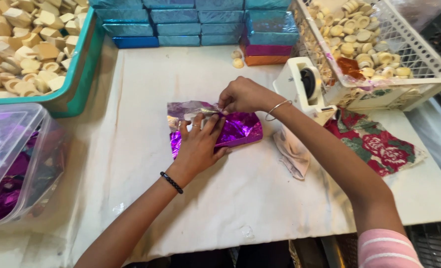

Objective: The person wraps a small rectangular box in shiny purple foil, folding the edges and securing them with tape from a dispenser. They then retrieve another box from a cardboard container and place it on the table.

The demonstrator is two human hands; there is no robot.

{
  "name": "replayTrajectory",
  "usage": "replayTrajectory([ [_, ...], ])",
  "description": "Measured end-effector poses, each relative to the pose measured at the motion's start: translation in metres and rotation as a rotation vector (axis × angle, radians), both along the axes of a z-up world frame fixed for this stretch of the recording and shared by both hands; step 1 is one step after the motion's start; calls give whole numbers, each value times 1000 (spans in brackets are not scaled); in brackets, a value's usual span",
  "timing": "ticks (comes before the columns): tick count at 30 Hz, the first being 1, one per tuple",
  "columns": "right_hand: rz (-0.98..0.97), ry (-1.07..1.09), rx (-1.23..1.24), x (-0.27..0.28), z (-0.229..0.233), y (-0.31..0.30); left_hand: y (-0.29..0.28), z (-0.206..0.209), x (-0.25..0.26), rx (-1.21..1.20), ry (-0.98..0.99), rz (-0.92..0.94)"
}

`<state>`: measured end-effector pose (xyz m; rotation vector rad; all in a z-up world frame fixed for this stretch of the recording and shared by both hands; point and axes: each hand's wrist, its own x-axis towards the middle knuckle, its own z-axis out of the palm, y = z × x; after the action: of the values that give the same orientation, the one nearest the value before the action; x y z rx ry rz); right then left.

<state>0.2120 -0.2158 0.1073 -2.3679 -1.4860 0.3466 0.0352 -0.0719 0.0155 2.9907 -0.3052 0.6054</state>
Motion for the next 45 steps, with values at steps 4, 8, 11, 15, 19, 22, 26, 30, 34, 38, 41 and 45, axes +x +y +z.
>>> replayTrajectory([
  [4,13,-1,-2,-1,0,3,5,-3,-5,-16,-100,-21],
  [8,-5,6,-47,-1,-9,3,7,-11,-2,-79,-140,-59],
  [11,15,-28,-15,-6,-8,1,8,-15,-2,-115,-174,-68],
  [15,29,-137,30,-22,-29,-2,8,-8,-10,-149,-155,-35],
  [19,-67,-384,201,-45,-56,-15,11,5,-11,-293,-142,34],
  [22,-92,-507,260,-63,-61,-23,31,17,-11,-403,-140,116],
  [26,-133,-625,292,-92,-70,-25,62,34,-21,-378,-353,154],
  [30,-160,-731,286,-100,-86,-21,82,39,-21,-325,-325,110],
  [34,-182,-824,241,-103,-90,-20,90,36,-18,-284,-324,96],
  [38,-179,-830,239,-108,-84,-20,93,34,-16,-190,-413,90],
  [41,-177,-808,246,-112,-73,-20,99,29,-13,-156,-450,77],
  [45,-173,-777,233,-112,-70,-19,108,30,-15,-134,-445,60],
])
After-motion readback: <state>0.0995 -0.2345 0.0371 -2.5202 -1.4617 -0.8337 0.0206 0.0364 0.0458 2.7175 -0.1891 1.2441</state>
